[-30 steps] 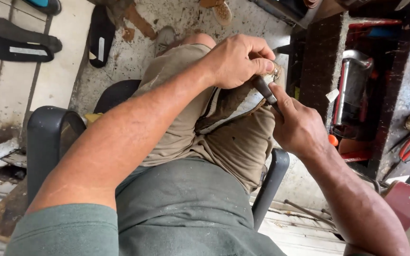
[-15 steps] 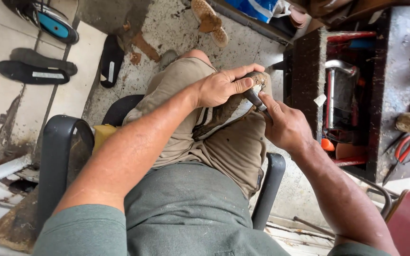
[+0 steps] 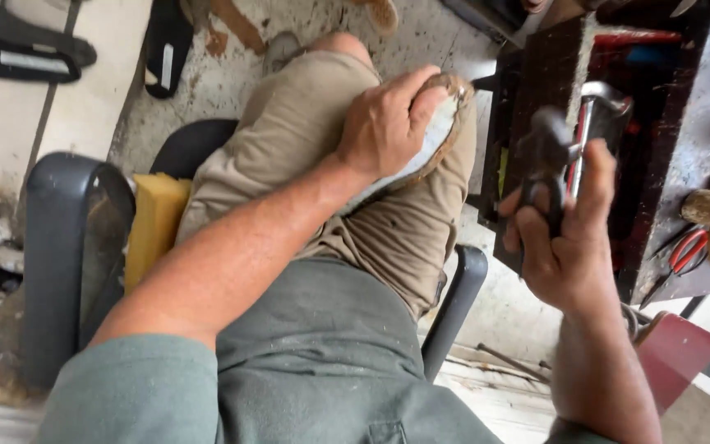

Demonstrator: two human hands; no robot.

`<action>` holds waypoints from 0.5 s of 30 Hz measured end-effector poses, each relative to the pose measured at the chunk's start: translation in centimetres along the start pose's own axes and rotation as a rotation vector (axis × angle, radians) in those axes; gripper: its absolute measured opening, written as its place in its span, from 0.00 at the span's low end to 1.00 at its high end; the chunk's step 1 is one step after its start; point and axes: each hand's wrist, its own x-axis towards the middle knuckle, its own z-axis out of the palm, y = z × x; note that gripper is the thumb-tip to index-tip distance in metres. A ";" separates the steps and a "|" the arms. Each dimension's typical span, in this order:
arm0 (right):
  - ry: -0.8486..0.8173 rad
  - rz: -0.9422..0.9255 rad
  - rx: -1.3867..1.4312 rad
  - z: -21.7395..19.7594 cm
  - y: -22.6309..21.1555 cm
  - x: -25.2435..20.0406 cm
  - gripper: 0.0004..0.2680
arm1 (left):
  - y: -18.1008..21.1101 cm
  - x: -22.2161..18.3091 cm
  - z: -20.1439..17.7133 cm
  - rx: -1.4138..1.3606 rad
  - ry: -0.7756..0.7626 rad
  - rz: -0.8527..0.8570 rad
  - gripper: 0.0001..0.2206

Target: Securing the upper part of a shoe to the sole or last using pliers to stretch the material and a hammer to fasten it.

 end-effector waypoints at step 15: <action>-0.279 0.436 -0.708 1.8 -4.3 8.7 0.27 | -1.2 -0.5 -1.8 -0.207 -0.394 -0.155 0.39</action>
